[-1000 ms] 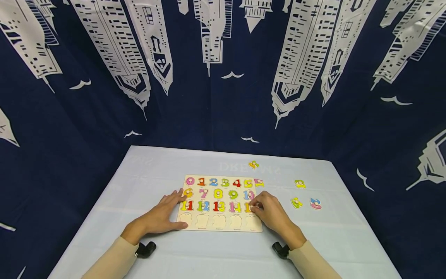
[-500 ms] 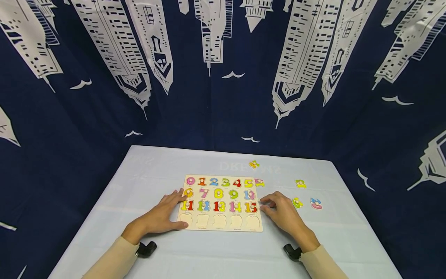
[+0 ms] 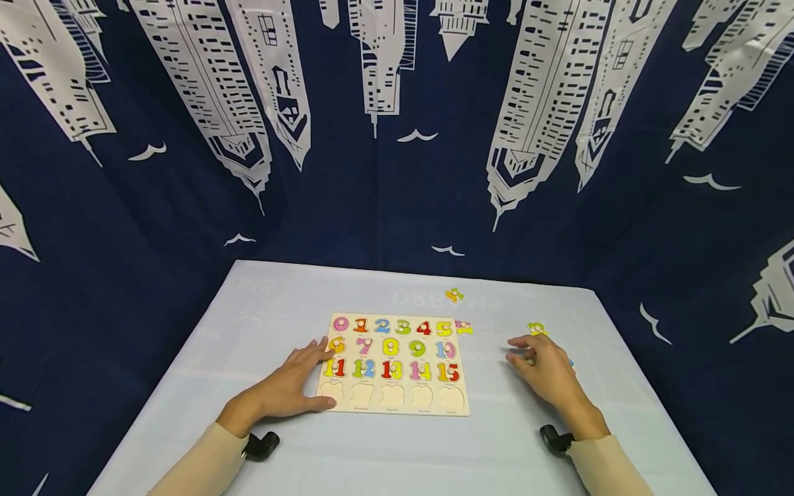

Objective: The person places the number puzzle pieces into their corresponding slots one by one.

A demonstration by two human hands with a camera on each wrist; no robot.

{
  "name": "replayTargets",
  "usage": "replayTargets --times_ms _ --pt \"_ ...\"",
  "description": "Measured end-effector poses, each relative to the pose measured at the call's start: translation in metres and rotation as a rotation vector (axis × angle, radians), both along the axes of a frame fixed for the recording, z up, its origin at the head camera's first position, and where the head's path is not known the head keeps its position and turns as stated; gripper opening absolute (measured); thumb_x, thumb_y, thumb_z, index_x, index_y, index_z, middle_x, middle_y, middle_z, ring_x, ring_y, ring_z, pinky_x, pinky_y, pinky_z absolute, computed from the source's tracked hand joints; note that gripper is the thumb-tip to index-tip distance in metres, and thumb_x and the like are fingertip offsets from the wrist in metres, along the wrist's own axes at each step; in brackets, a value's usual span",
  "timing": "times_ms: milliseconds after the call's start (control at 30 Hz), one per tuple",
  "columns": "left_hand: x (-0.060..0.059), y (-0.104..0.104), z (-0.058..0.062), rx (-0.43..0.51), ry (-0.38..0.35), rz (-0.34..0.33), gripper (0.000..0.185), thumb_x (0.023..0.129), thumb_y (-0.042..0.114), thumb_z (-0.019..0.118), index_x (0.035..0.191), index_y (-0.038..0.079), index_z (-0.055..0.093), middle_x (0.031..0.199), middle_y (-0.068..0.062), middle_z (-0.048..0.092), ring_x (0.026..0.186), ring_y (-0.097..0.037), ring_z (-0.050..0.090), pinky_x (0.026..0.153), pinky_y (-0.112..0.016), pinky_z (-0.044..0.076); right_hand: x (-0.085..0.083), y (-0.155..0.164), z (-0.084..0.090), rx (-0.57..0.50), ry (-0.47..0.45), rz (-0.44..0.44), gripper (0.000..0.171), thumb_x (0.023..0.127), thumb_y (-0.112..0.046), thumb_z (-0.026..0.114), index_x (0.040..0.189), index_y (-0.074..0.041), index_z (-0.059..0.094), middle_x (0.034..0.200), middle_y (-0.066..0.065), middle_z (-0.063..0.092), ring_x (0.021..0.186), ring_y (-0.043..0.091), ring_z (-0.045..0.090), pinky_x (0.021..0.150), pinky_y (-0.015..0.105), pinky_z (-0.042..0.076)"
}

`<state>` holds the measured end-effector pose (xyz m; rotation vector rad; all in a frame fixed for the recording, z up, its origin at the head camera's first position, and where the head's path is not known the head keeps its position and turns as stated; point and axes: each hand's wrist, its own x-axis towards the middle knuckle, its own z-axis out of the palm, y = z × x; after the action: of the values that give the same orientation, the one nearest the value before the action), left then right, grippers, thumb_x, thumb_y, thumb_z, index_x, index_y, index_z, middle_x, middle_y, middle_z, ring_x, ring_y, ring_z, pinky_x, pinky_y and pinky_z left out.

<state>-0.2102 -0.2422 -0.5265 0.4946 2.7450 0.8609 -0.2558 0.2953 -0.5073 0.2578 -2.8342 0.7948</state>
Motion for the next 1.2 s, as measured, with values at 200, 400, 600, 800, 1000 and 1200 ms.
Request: replayTargets --times_ms 200,400,600,800,1000,1200 --pt "0.004 -0.006 0.0 0.007 -0.008 0.012 0.109 0.094 0.058 0.094 0.179 0.012 0.044 0.197 -0.011 0.022 0.183 -0.047 0.02 0.149 -0.07 0.017 -0.033 -0.014 0.002 0.023 -0.01 0.023 0.037 0.105 -0.022 0.089 0.138 -0.006 0.082 0.133 0.02 0.079 0.111 0.035 0.076 0.091 0.052 0.062" --pt "0.007 -0.01 -0.002 0.015 -0.007 0.007 0.11 0.094 0.058 0.095 0.179 0.011 0.044 0.197 -0.012 0.021 0.183 -0.047 0.02 0.15 -0.068 0.014 -0.074 -0.042 -0.001 -0.013 -0.066 0.05 0.042 0.107 -0.024 0.087 0.144 -0.006 0.079 0.141 0.023 0.076 0.113 0.033 0.073 0.097 0.049 0.061" --pt "0.006 -0.009 -0.002 0.019 0.004 -0.005 0.107 0.095 0.057 0.094 0.178 0.011 0.046 0.197 -0.011 0.021 0.183 -0.045 0.021 0.15 -0.068 0.015 -0.113 -0.061 -0.003 -0.042 -0.091 0.076 0.044 0.109 -0.021 0.084 0.149 -0.005 0.076 0.143 0.023 0.074 0.11 0.031 0.07 0.097 0.046 0.058" --pt "0.003 -0.006 -0.002 0.035 0.013 -0.02 0.107 0.095 0.057 0.094 0.179 0.011 0.046 0.198 -0.009 0.02 0.184 -0.043 0.019 0.15 -0.067 0.013 -0.142 -0.076 -0.002 -0.054 -0.138 0.079 0.048 0.11 -0.018 0.08 0.155 -0.004 0.072 0.142 0.025 0.072 0.108 0.03 0.067 0.097 0.045 0.055" --pt "0.002 -0.006 -0.002 0.037 0.001 -0.026 0.106 0.096 0.057 0.093 0.178 0.01 0.046 0.198 -0.009 0.02 0.184 -0.042 0.019 0.15 -0.067 0.012 -0.158 -0.091 -0.005 -0.015 -0.187 0.108 0.039 0.112 -0.011 0.077 0.15 -0.005 0.077 0.134 0.021 0.07 0.109 0.03 0.065 0.096 0.042 0.055" --pt "0.0 -0.009 -0.001 0.025 0.009 -0.018 0.105 0.096 0.058 0.092 0.178 0.011 0.047 0.198 -0.008 0.019 0.184 -0.042 0.02 0.151 -0.065 0.013 -0.165 -0.1 -0.004 0.001 -0.167 0.077 0.021 0.112 -0.004 0.074 0.129 -0.003 0.085 0.121 0.019 0.078 0.107 0.032 0.068 0.102 0.051 0.061"
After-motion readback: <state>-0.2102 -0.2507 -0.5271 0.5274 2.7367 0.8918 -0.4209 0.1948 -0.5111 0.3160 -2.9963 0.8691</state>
